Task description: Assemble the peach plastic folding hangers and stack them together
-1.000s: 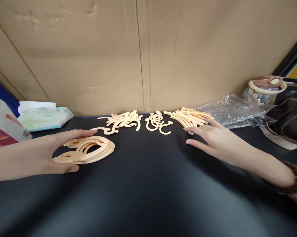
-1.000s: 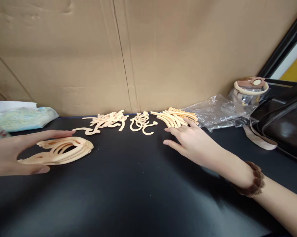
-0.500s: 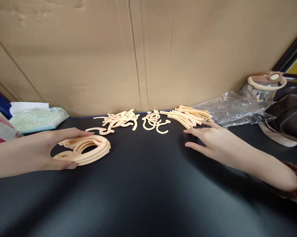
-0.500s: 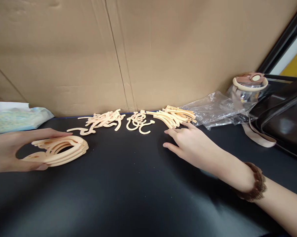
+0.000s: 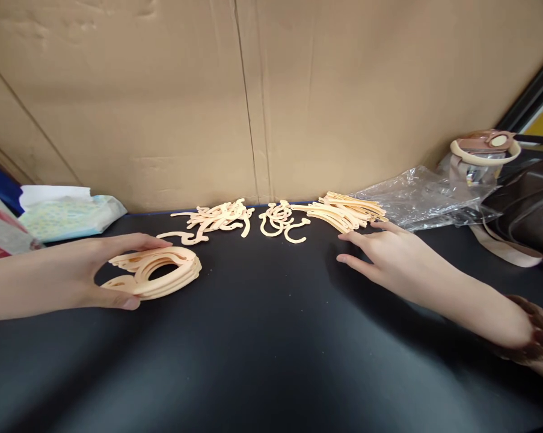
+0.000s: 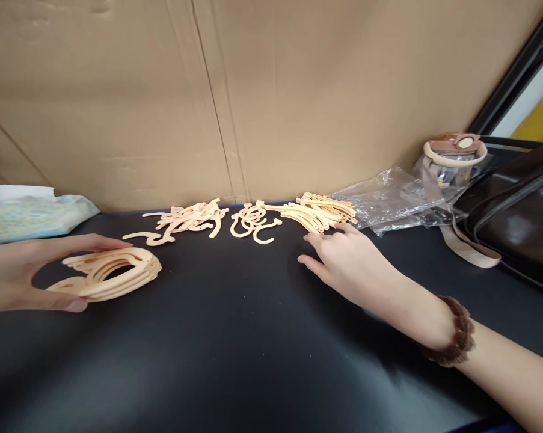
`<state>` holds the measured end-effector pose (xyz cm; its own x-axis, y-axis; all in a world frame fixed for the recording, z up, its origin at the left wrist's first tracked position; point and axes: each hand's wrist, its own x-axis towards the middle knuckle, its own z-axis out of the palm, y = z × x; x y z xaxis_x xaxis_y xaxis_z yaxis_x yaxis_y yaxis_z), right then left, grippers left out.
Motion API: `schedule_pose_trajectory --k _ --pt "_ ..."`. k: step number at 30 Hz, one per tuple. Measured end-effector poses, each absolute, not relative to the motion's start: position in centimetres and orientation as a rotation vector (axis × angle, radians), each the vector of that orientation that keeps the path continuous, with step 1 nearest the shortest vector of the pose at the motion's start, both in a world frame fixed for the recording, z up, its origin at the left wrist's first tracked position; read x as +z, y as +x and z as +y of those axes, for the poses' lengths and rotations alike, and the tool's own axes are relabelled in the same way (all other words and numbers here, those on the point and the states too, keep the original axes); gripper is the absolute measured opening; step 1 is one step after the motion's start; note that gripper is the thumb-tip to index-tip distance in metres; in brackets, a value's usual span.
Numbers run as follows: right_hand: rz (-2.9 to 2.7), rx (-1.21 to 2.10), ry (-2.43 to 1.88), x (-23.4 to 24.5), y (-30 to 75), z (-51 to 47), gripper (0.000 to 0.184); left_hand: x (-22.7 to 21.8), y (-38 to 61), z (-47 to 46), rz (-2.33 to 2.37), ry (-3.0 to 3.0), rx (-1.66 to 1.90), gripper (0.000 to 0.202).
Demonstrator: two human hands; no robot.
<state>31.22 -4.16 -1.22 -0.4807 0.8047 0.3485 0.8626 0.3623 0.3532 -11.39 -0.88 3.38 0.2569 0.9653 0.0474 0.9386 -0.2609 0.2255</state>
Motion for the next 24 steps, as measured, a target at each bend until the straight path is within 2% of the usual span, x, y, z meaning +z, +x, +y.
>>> schedule_pose_trajectory --k 13,16,20,24 --pt "-2.518 -0.728 -1.547 -0.9 30.8 -4.5 0.03 3.0 -10.8 -1.0 1.848 2.36 0.193 0.052" --pt "-2.513 -0.732 -1.547 -1.0 30.8 -4.5 0.031 2.9 -11.4 -0.8 1.846 2.379 0.102 0.059" --pt "-2.499 -0.737 -1.587 -1.1 30.7 -4.3 0.033 3.9 -10.8 -0.8 1.82 2.381 -0.003 0.079" --pt "-2.52 -0.728 -1.632 -1.3 30.5 -4.1 0.034 4.8 -7.4 -0.8 1.829 2.484 0.107 0.072"
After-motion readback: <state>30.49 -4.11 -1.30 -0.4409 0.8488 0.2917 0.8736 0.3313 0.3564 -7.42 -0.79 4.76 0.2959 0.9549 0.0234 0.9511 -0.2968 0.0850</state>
